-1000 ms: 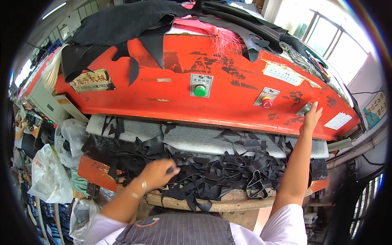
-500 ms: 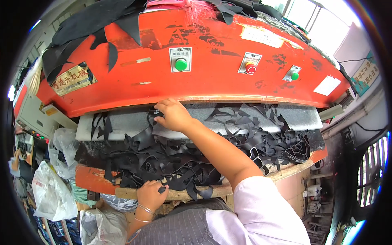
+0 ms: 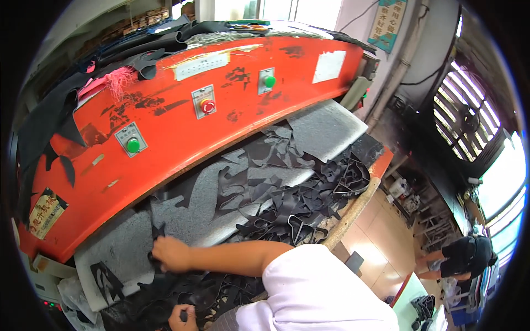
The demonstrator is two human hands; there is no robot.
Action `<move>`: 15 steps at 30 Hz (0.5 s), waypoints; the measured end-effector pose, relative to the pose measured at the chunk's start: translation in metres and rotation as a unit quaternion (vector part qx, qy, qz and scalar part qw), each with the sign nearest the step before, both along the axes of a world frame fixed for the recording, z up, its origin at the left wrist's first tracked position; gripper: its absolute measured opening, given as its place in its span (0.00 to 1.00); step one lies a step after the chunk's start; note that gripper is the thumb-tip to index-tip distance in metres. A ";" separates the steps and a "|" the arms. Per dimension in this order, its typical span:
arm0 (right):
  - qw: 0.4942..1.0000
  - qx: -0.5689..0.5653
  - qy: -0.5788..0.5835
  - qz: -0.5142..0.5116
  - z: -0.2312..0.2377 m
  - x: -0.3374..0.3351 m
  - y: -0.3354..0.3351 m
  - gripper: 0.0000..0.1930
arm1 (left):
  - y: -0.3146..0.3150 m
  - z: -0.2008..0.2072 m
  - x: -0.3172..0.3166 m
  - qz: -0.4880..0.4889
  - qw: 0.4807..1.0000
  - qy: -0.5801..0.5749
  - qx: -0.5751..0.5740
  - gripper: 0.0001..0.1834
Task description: Cutting out shoe components from a sheet of leather using a metal die and a hydraulic press.
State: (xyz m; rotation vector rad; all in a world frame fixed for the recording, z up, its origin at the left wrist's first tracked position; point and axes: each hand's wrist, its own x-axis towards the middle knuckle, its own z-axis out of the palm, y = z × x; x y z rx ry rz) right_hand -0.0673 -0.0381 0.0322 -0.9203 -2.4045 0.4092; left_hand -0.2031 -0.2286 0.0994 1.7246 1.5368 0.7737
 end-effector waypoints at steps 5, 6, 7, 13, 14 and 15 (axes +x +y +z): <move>0.991 -0.031 -0.042 0.124 0.017 0.045 -0.083 0.23 | 0.021 0.004 -0.015 0.056 0.996 -0.035 0.058 0.09; 0.993 -0.066 -0.026 0.092 0.025 0.054 -0.090 0.23 | 0.022 0.002 -0.020 0.069 0.995 -0.060 0.048 0.09; 0.993 -0.066 -0.027 0.093 0.032 0.062 -0.095 0.23 | 0.021 0.000 -0.021 0.085 0.992 -0.085 0.039 0.11; 0.885 -0.361 0.280 0.097 0.049 0.073 -0.128 0.23 | 0.008 0.006 0.023 0.090 0.970 -0.226 -0.025 0.20; 0.893 -0.344 0.264 0.126 0.047 0.071 -0.134 0.22 | 0.002 0.002 0.030 0.074 0.973 -0.219 -0.008 0.18; 0.892 -0.333 0.275 0.136 0.046 0.073 -0.139 0.21 | -0.007 0.002 0.035 0.128 0.970 -0.204 -0.010 0.13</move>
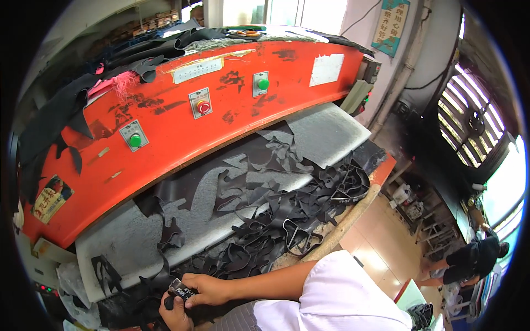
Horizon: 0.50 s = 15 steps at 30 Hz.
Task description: Cutting out shoe components from a sheet of leather using a metal die and a hydraulic press.
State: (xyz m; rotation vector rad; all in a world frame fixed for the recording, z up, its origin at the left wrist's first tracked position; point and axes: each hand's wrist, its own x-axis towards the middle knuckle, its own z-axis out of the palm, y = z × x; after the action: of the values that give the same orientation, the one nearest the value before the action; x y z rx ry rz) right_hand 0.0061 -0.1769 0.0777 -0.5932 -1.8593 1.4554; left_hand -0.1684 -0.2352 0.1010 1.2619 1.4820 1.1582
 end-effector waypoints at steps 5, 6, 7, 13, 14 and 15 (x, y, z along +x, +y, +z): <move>0.963 0.218 -0.152 -0.044 0.009 0.041 -0.022 0.17 | -0.040 -0.029 0.035 0.133 0.989 -0.064 -0.019 0.13; 0.947 0.240 -0.214 -0.018 0.009 0.052 -0.025 0.18 | -0.050 -0.023 0.046 0.201 0.973 -0.117 0.008 0.13; 0.925 0.265 -0.273 0.007 0.007 0.063 -0.028 0.18 | -0.061 -0.018 0.054 0.267 0.948 -0.169 0.040 0.14; 0.917 0.187 -0.343 0.079 0.036 0.159 -0.051 0.27 | -0.186 -0.068 0.034 0.409 0.818 -0.388 0.117 0.07; 0.857 0.119 -0.501 0.006 0.077 0.167 -0.065 0.26 | -0.231 -0.090 0.041 0.443 0.809 -0.367 0.120 0.07; 0.854 0.203 -0.460 -0.132 0.057 0.232 -0.056 0.26 | -0.252 -0.100 0.056 0.402 0.812 -0.410 0.108 0.06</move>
State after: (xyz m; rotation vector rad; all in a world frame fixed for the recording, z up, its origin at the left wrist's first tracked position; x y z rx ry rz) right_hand 0.2381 -0.2332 0.1342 -1.4227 -2.5470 0.5435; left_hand -0.1125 -0.4871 0.0012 0.0722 1.1922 2.1205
